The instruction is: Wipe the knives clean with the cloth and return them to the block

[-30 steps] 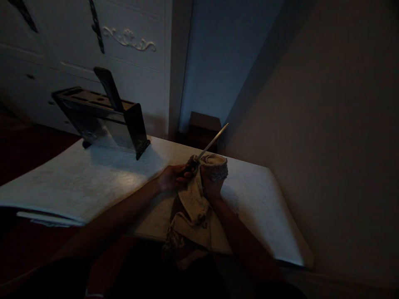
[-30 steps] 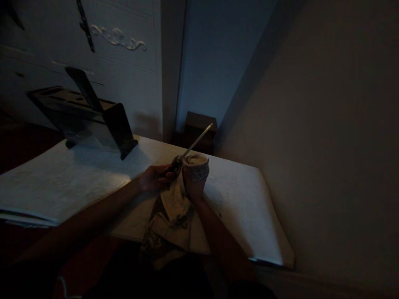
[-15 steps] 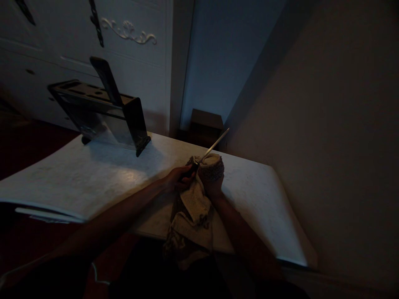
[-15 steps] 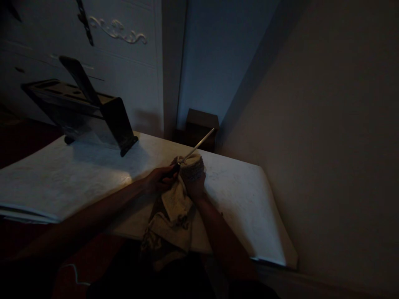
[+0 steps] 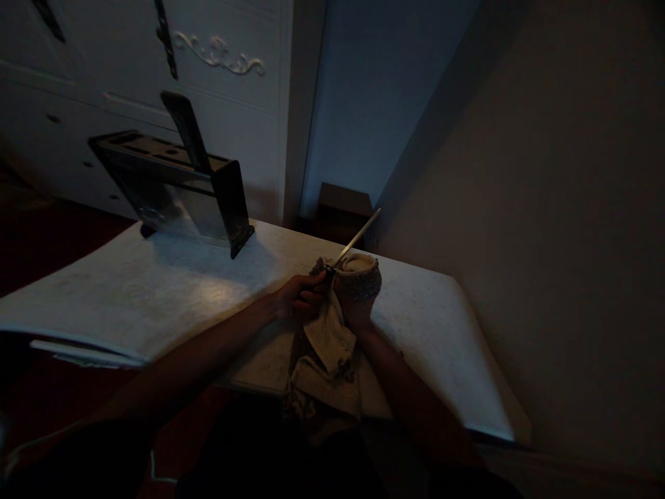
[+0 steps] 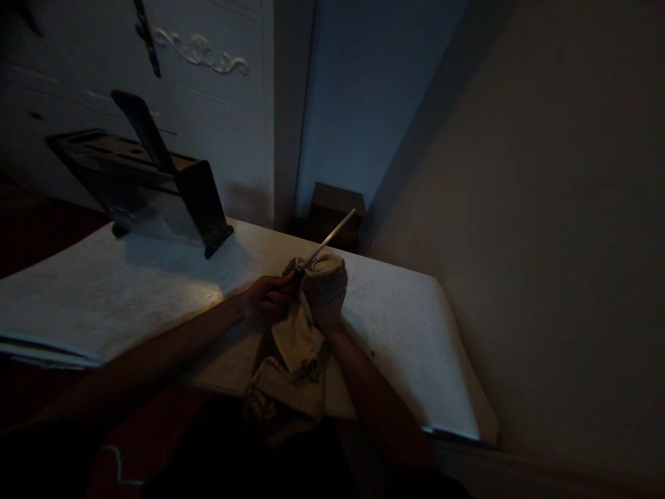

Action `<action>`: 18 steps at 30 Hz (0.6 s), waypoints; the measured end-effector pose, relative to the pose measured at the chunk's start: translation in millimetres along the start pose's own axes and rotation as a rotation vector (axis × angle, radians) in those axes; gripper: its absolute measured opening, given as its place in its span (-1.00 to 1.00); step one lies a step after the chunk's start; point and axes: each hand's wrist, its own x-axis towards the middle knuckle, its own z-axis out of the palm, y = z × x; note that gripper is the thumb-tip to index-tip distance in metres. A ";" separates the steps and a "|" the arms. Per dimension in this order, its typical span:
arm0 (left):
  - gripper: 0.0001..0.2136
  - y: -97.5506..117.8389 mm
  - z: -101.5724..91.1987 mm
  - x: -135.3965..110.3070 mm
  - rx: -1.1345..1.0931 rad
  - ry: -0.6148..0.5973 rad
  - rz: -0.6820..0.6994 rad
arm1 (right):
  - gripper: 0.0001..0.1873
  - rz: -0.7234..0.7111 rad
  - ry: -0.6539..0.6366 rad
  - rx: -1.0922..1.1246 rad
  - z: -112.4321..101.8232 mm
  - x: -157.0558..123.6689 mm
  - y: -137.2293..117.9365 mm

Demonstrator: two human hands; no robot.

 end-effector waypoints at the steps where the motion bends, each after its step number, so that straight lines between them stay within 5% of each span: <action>1: -0.63 0.0 0.7 -1.1 0.007 -0.033 0.004 | -0.27 0.011 0.040 0.038 1.0 -0.2 -1.0; 5: -0.60 -1.9 5.9 -4.8 0.030 -0.070 0.021 | -0.29 0.075 0.070 0.106 3.5 1.0 -5.4; 11: -0.53 -3.8 15.8 -6.7 -0.026 0.076 0.099 | -0.47 0.108 -0.075 0.174 3.6 -1.6 -11.1; 18: -0.52 -2.5 12.8 -3.8 -0.070 -0.009 0.150 | -0.47 0.090 -0.126 0.181 0.1 -3.6 -1.2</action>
